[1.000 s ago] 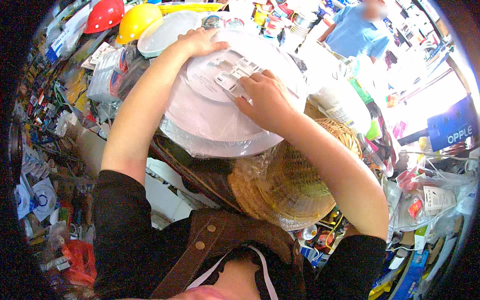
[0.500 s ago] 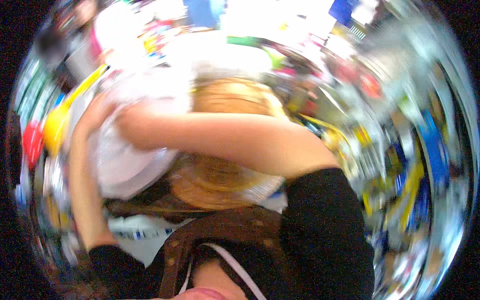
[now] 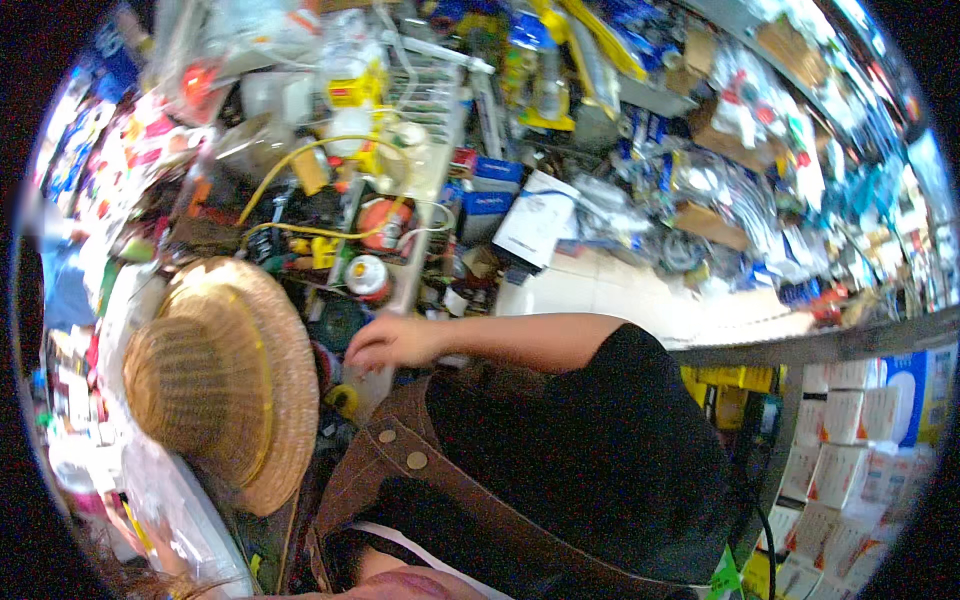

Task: The person assembles a ceiling light fixture by attaching a mounting bracket to the back of a circular light cover. They then retrieve a light bulb, write on it with a marker, and place it in a plastic bag.

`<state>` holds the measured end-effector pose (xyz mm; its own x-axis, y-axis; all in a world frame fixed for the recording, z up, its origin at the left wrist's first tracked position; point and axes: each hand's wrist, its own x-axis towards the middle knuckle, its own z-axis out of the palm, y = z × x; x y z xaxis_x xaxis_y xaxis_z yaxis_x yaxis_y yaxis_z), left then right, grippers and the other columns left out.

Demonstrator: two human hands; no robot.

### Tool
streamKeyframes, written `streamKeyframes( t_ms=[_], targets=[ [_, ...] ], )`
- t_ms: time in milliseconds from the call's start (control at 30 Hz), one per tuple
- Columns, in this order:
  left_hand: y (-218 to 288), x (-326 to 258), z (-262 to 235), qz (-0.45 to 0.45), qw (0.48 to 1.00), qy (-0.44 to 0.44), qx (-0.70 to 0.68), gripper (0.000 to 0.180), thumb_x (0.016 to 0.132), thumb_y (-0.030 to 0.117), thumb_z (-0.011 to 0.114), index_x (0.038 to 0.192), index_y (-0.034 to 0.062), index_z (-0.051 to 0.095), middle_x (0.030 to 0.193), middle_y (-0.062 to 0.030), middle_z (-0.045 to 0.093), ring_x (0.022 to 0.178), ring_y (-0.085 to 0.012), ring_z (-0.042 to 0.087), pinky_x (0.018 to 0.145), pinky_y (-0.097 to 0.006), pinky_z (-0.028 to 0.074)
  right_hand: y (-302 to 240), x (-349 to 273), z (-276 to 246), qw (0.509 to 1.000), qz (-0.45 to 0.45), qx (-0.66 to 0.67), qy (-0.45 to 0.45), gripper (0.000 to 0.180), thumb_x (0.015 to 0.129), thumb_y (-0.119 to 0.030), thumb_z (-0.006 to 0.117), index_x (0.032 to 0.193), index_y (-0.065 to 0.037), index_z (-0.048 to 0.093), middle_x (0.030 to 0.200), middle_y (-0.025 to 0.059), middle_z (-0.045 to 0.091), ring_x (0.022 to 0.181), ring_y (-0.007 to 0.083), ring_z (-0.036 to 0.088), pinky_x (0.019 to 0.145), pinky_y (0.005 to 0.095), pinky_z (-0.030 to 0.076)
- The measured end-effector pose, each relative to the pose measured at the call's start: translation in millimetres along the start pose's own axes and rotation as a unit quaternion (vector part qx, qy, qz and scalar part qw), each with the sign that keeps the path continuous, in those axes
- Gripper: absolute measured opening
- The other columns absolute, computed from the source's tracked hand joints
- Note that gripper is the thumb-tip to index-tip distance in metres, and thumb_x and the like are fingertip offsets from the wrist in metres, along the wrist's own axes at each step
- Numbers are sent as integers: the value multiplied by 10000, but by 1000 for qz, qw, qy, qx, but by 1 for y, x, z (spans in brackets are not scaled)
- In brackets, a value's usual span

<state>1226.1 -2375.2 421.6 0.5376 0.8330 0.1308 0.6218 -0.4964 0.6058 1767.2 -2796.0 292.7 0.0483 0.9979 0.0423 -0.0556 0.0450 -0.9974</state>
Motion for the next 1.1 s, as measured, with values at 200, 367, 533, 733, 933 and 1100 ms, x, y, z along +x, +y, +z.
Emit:
streamKeyframes(
  t_ms=[200,367,533,733,933,1100],
  targets=[
    [160,-14,90,66,992,18,110,538,935,240,496,1378,-10,322,1427,-195,309,1309,-306,311,1077,-391,243,224,-186,-117,865,306,-318,241,420,867,-436,542,917,-37,661,818,117,657,686,232,634,664,381,497],
    [282,-33,169,107,974,23,199,520,936,237,493,1366,-14,342,1420,-198,319,1305,-312,317,1074,-395,247,296,-286,-210,814,426,-393,33,372,807,-400,569,821,-47,686,719,117,669,686,273,642,712,414,493],
    [395,-34,252,148,951,18,270,502,938,234,489,1353,-18,361,1412,-201,328,1302,-317,324,1071,-400,252,304,-343,-300,807,431,-318,246,331,805,-346,562,808,-38,681,657,96,668,606,209,654,653,348,523],
    [498,-14,325,215,919,22,330,482,939,230,484,1338,-22,384,1404,-205,340,1297,-324,331,1068,-405,257,276,-426,-396,764,422,-263,412,321,820,-341,561,808,-38,667,728,111,670,684,239,642,665,383,505],
    [584,12,383,365,854,25,370,463,941,226,480,1323,-26,407,1395,-209,351,1293,-330,339,1064,-410,262,260,-513,-391,720,417,-157,532,318,835,-315,563,906,-19,654,674,109,662,568,168,630,565,310,514],
    [620,49,472,536,813,-47,225,392,946,213,462,1241,-43,490,1348,-215,405,1261,-360,380,1044,-434,289,257,-594,-324,655,516,-69,547,304,827,-294,582,913,-10,648,683,104,659,578,168,629,573,302,514]
  ],
)
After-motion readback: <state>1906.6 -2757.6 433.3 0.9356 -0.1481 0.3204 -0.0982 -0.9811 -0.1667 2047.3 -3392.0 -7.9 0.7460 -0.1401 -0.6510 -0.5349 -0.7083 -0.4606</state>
